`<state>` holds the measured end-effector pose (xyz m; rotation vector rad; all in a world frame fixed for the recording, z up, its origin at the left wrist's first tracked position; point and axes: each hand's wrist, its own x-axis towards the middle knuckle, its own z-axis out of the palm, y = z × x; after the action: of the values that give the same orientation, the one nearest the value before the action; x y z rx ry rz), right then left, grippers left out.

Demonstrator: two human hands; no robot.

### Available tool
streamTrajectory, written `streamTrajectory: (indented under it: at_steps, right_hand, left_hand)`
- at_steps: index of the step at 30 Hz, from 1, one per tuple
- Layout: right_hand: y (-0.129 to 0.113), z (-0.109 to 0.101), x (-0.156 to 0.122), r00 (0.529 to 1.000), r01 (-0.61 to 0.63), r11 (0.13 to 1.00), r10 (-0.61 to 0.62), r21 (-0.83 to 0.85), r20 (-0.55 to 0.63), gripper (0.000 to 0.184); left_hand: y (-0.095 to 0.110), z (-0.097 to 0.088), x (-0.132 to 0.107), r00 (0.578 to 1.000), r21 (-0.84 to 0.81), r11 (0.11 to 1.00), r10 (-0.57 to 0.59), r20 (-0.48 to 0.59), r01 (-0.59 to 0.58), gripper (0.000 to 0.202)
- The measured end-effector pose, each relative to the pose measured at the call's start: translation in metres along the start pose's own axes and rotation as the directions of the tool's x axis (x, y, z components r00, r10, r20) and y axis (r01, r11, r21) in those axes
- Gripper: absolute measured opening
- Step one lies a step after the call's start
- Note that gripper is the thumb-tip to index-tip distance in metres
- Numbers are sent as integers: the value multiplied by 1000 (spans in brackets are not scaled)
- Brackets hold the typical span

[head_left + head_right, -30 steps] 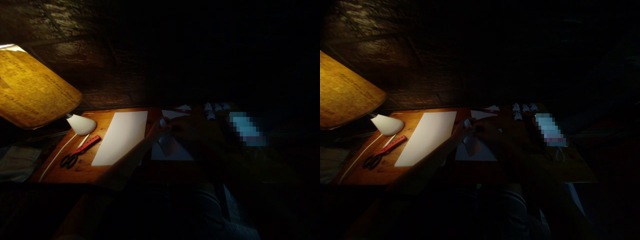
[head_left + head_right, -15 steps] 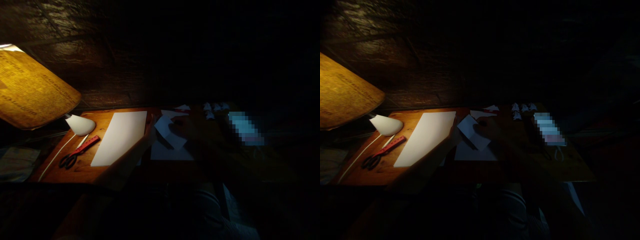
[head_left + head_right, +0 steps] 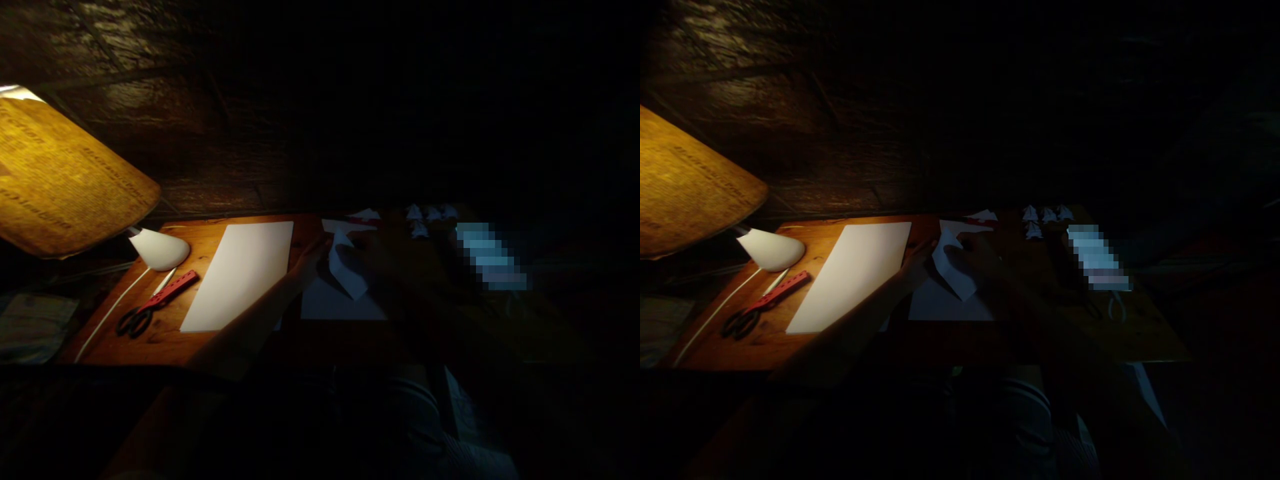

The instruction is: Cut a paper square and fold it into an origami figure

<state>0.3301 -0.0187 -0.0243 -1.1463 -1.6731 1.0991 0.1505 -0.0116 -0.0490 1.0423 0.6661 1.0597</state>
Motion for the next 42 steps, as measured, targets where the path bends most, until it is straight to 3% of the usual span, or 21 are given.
streamTrajectory:
  at_steps: [4,22,30,33,39,42]
  right_hand:
    - [1,-2,4,1000,8,999,-9,-33,-29,34]
    - [1,1,6,998,63,992,-63,-107,7,9]
    - [-4,2,3,999,33,992,-35,-120,-10,8]
    - [-7,3,2,999,32,993,-35,-110,-26,11]
    - [-5,2,0,999,-36,999,37,27,-29,38]
    - [-5,0,0,1000,-26,999,27,28,-13,38]
  left_hand:
    - [3,5,-3,998,12,999,52,40,-53,38]
    - [2,3,-2,996,288,954,82,29,-86,48]
    - [6,7,-5,996,292,953,86,-9,-79,48]
    - [6,8,-4,996,255,965,68,-55,-52,46]
    - [1,-3,3,988,119,993,44,-150,-26,46]
    - [-2,-6,5,982,109,993,61,-181,-42,45]
